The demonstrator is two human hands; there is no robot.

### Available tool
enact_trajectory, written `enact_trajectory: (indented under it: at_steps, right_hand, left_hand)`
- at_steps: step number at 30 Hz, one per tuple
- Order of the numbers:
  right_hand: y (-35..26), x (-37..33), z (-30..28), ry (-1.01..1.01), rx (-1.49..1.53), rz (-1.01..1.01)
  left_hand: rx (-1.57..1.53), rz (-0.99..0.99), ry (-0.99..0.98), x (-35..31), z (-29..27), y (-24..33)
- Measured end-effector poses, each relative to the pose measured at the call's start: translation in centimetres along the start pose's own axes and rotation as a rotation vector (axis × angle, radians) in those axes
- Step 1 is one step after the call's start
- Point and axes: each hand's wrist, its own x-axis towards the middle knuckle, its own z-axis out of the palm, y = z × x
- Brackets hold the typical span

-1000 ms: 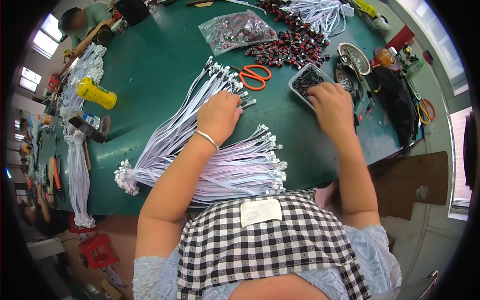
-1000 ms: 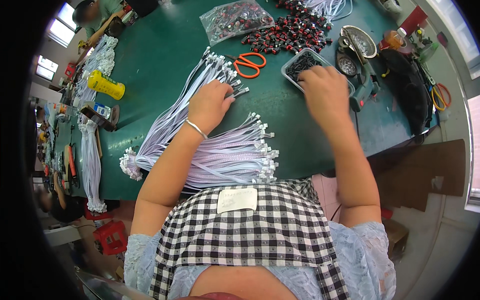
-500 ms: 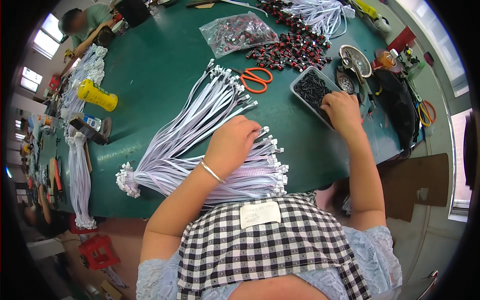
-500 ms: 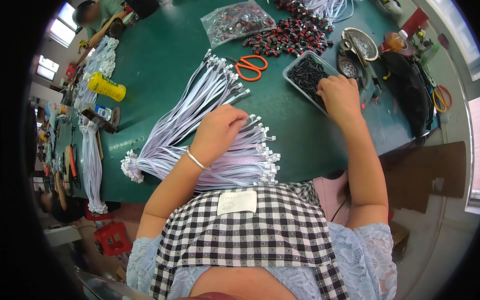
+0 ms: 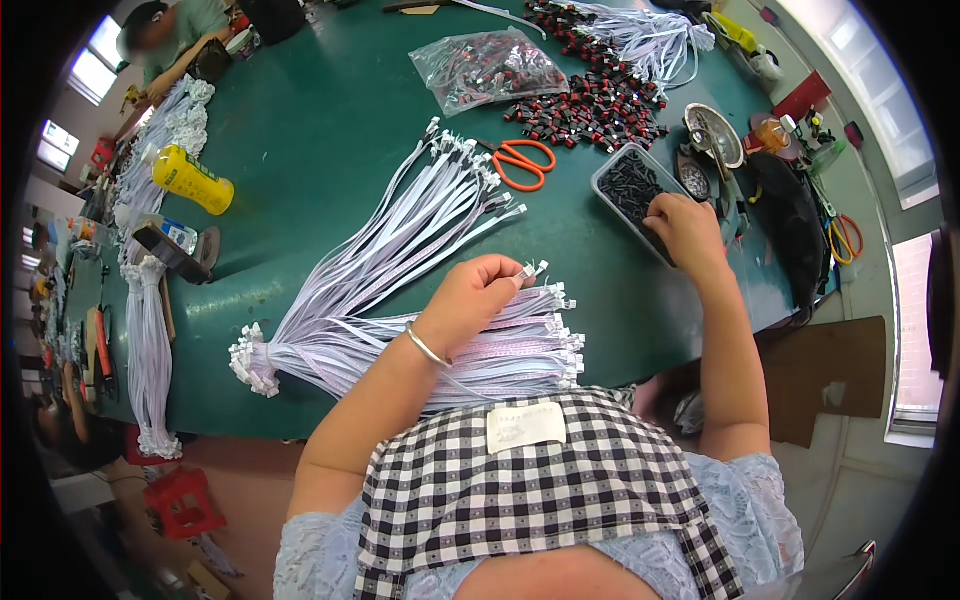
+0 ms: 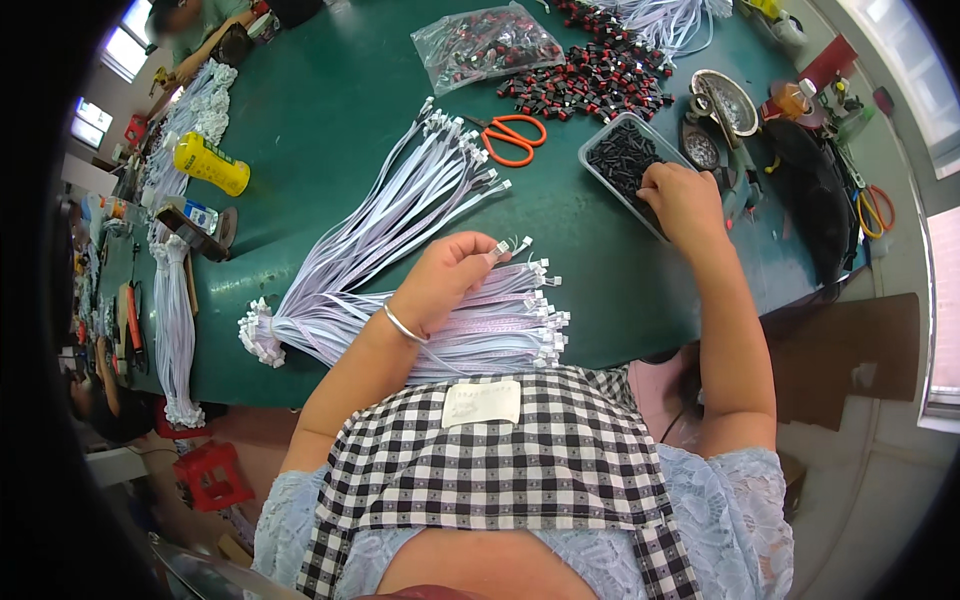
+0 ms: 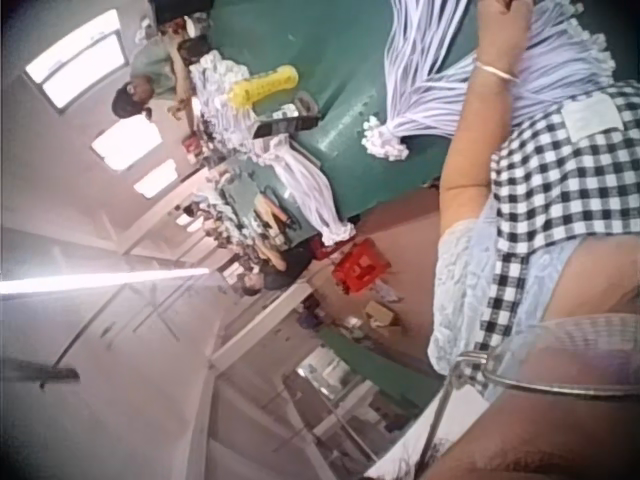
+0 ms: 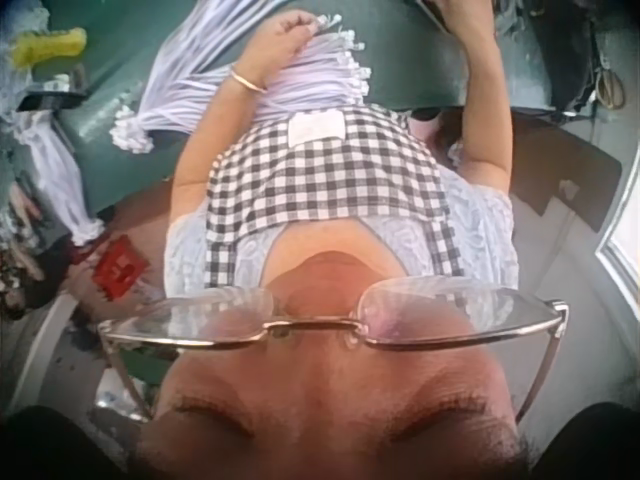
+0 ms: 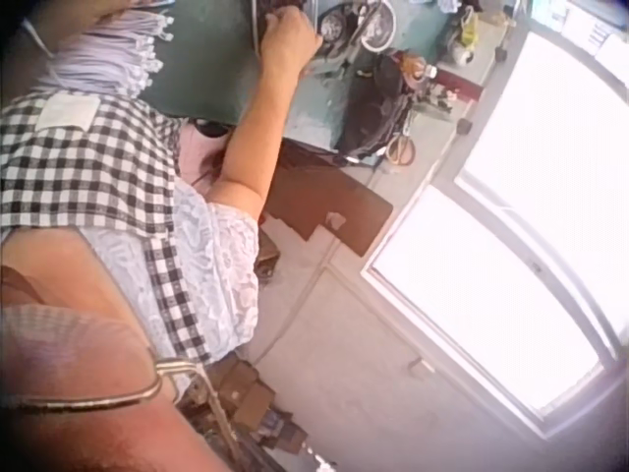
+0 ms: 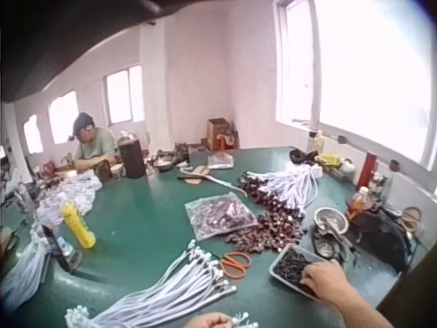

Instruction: The person repeatedly picks up small black plastic components from a container and attaches them to the ends of white ribbon cables. The person handles the cables and components by hand, working at a green table in a workshop setting.

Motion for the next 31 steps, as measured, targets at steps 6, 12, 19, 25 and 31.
enact_trajectory:
  at_steps: [6,12,19,25,31]
  right_hand:
    - [-1.8,-0.8,-1.8,0.137,0.418,0.149]
    - [-5.8,-4.6,-1.3,0.019,0.708,0.009]
    - [-6.3,-5.6,1.9,-0.015,0.231,-0.311]
    - [-7.6,-4.0,-1.0,-0.114,0.465,-0.142]
    - [-10.4,-4.0,2.0,-0.253,1.219,0.072]
  left_hand:
    - [-0.133,0.070,-0.017,0.1,-0.3,-0.5]
    - [-0.219,0.011,-0.030,0.2,-0.8,-0.6]
    - [-0.328,-0.002,-0.064,0.3,-1.1,-0.9]
    - [-0.279,-0.001,-0.110,0.2,-1.3,-1.0]
    - [-0.249,-0.002,-0.106,0.2,-1.4,-0.9]
